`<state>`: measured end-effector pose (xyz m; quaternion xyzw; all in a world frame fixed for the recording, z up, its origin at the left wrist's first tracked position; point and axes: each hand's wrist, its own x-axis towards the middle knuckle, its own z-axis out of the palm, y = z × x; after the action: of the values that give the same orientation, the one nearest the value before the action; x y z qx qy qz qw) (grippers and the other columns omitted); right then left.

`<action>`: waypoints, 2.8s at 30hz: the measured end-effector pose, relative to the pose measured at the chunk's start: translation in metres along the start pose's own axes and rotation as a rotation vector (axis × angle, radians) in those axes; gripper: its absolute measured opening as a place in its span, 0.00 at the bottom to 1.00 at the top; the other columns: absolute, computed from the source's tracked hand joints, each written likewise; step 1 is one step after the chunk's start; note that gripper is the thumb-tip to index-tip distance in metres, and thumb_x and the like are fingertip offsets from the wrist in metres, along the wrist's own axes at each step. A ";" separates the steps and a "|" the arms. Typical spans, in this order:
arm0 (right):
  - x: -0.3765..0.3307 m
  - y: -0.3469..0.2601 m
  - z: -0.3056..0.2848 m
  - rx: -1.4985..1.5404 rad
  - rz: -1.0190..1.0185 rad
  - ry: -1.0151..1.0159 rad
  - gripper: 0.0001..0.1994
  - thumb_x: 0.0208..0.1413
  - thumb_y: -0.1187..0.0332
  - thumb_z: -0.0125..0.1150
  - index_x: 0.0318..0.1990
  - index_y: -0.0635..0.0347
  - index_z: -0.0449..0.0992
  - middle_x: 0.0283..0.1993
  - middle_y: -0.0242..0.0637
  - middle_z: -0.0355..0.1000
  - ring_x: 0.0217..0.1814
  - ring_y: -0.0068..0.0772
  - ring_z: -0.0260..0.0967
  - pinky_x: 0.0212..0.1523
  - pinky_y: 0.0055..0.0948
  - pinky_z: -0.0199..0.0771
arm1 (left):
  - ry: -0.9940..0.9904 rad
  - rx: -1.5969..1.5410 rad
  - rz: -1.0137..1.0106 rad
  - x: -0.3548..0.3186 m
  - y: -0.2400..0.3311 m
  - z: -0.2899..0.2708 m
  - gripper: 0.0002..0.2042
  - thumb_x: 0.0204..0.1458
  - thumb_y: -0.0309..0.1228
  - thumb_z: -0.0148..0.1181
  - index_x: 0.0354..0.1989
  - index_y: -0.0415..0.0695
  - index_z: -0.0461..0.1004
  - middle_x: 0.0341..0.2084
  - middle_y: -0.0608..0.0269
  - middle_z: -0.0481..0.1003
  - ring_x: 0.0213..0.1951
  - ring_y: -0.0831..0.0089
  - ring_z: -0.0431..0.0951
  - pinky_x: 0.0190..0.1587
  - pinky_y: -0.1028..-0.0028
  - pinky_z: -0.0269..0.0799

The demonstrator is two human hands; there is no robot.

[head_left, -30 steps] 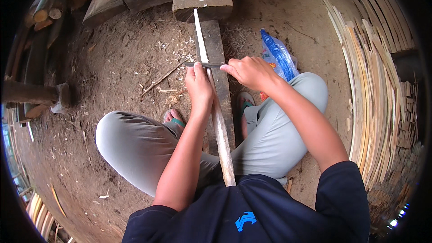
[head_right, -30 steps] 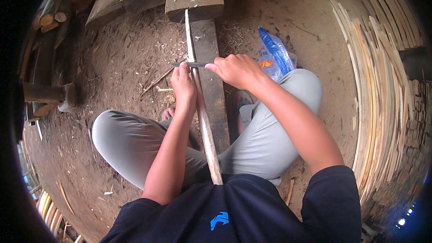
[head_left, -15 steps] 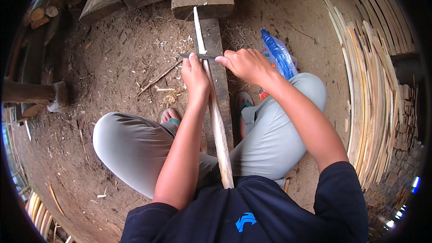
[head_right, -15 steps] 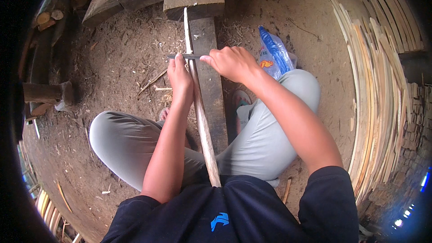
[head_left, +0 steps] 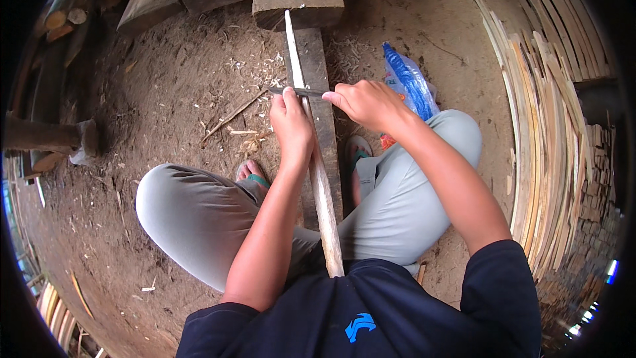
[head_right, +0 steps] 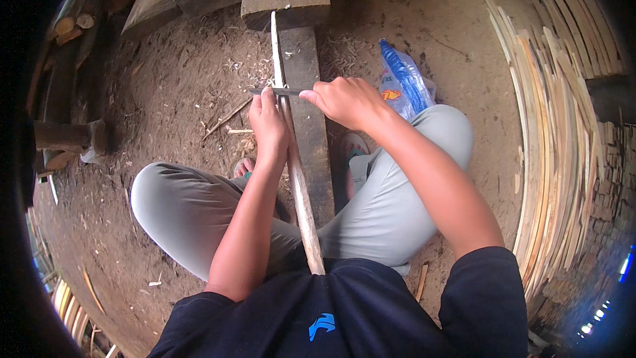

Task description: The person sits on the ground and uses a knife to shave and shape a long piece of wood. They repeatedly scrape along the length of the wood, occasionally pausing to inspect the surface. Another person briefly walks through the background.

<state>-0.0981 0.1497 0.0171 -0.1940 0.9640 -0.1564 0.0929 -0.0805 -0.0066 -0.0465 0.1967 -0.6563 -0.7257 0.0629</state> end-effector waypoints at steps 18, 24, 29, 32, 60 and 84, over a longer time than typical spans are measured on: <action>0.019 0.003 0.006 -0.021 -0.003 0.045 0.26 0.64 0.48 0.44 0.27 0.62 0.74 0.25 0.55 0.73 0.31 0.60 0.72 0.31 0.53 0.72 | 0.034 0.069 -0.023 0.024 -0.001 0.004 0.18 0.63 0.38 0.44 0.26 0.36 0.66 0.18 0.63 0.65 0.25 0.76 0.64 0.31 0.68 0.62; 0.034 0.008 0.007 -0.018 0.020 0.111 0.25 0.64 0.48 0.44 0.29 0.61 0.75 0.26 0.54 0.73 0.32 0.61 0.71 0.32 0.54 0.71 | -0.104 -0.025 -0.111 0.045 0.011 0.006 0.14 0.63 0.38 0.44 0.30 0.41 0.67 0.23 0.68 0.65 0.29 0.80 0.61 0.35 0.72 0.60; 0.025 0.004 0.002 0.003 0.024 0.058 0.25 0.64 0.48 0.44 0.29 0.61 0.74 0.26 0.55 0.73 0.33 0.62 0.71 0.32 0.54 0.70 | -0.023 0.098 -0.012 0.035 0.002 0.005 0.15 0.63 0.36 0.44 0.28 0.40 0.67 0.22 0.67 0.65 0.28 0.80 0.61 0.33 0.72 0.60; 0.011 0.003 0.004 0.022 0.010 0.036 0.25 0.64 0.48 0.44 0.28 0.62 0.75 0.26 0.55 0.73 0.32 0.62 0.72 0.32 0.54 0.71 | 0.003 0.111 0.058 0.019 -0.003 0.001 0.18 0.63 0.37 0.44 0.25 0.35 0.66 0.17 0.59 0.67 0.23 0.74 0.63 0.29 0.66 0.62; 0.064 0.023 0.004 0.026 0.047 0.067 0.27 0.64 0.46 0.42 0.31 0.61 0.76 0.32 0.55 0.74 0.38 0.62 0.71 0.37 0.54 0.70 | -0.059 0.142 0.073 0.080 0.005 0.013 0.18 0.62 0.38 0.45 0.28 0.33 0.69 0.20 0.56 0.69 0.27 0.71 0.66 0.34 0.64 0.63; 0.082 0.018 -0.002 0.012 0.102 0.073 0.27 0.64 0.46 0.42 0.31 0.60 0.79 0.34 0.54 0.76 0.40 0.61 0.73 0.41 0.54 0.73 | -0.084 -0.019 0.031 0.101 0.002 0.024 0.15 0.63 0.38 0.45 0.29 0.39 0.68 0.22 0.66 0.68 0.29 0.78 0.64 0.35 0.71 0.62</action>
<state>-0.1792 0.1333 0.0031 -0.1380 0.9745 -0.1642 0.0664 -0.1823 -0.0201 -0.0636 0.1553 -0.6546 -0.7383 0.0485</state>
